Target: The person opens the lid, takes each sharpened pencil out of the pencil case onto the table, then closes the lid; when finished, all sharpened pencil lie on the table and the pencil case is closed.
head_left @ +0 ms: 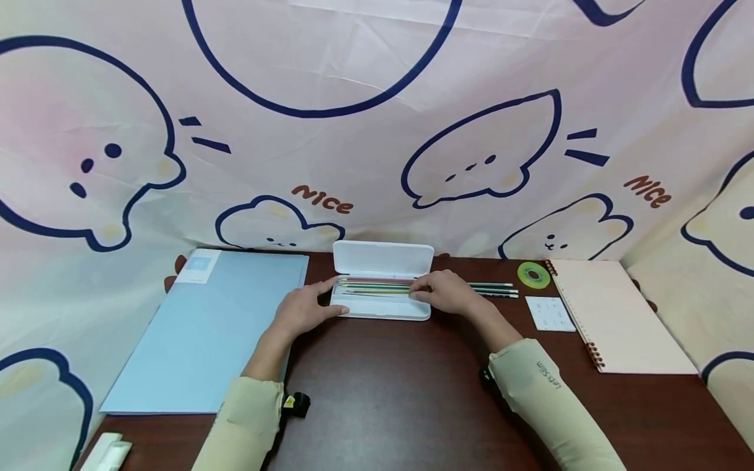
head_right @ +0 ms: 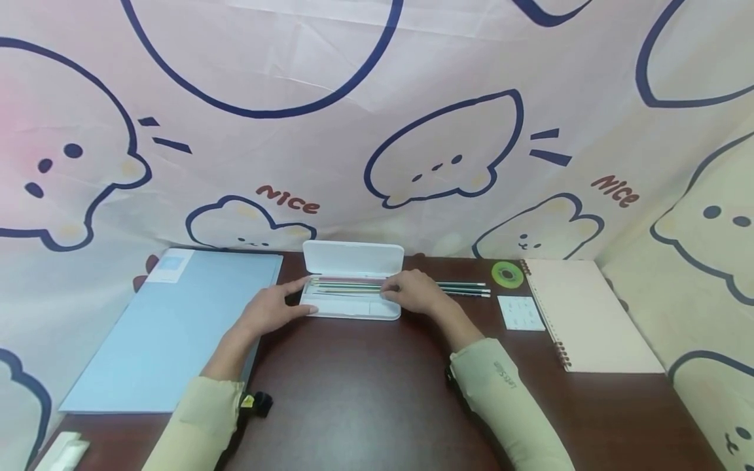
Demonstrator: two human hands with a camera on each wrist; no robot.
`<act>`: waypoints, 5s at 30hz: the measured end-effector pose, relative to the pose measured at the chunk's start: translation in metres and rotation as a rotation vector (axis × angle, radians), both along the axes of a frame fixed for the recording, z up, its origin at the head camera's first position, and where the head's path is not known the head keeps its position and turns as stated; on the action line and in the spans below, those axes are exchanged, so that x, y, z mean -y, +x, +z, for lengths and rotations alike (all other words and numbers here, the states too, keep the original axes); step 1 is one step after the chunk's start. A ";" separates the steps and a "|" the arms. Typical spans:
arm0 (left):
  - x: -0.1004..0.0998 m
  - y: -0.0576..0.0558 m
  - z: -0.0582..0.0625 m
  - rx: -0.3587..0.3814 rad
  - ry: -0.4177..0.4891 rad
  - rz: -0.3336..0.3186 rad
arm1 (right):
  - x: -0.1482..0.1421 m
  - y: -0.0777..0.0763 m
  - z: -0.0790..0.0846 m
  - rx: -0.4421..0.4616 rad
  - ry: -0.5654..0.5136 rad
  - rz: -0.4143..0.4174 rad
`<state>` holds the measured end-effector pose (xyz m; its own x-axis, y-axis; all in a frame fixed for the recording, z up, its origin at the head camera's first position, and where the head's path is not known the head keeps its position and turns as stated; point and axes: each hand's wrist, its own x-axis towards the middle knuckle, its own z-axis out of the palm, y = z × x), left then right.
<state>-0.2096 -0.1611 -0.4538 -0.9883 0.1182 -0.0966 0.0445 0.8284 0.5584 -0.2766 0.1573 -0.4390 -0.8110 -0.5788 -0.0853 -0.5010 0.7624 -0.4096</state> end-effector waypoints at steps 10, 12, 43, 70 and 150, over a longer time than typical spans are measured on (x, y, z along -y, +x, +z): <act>0.000 0.000 0.003 -0.001 -0.008 -0.006 | 0.004 0.002 0.003 0.002 0.070 -0.016; 0.001 -0.001 0.003 -0.002 -0.008 -0.007 | 0.005 0.002 0.003 0.005 0.071 -0.017; 0.000 0.000 0.003 0.013 -0.012 0.001 | -0.007 0.010 0.009 -0.066 -0.049 -0.173; -0.002 -0.001 0.003 0.009 -0.035 0.002 | -0.070 0.018 0.019 0.030 -0.295 -0.298; -0.005 0.003 0.011 -0.006 -0.200 -0.021 | -0.203 0.040 0.009 0.138 -0.167 -0.496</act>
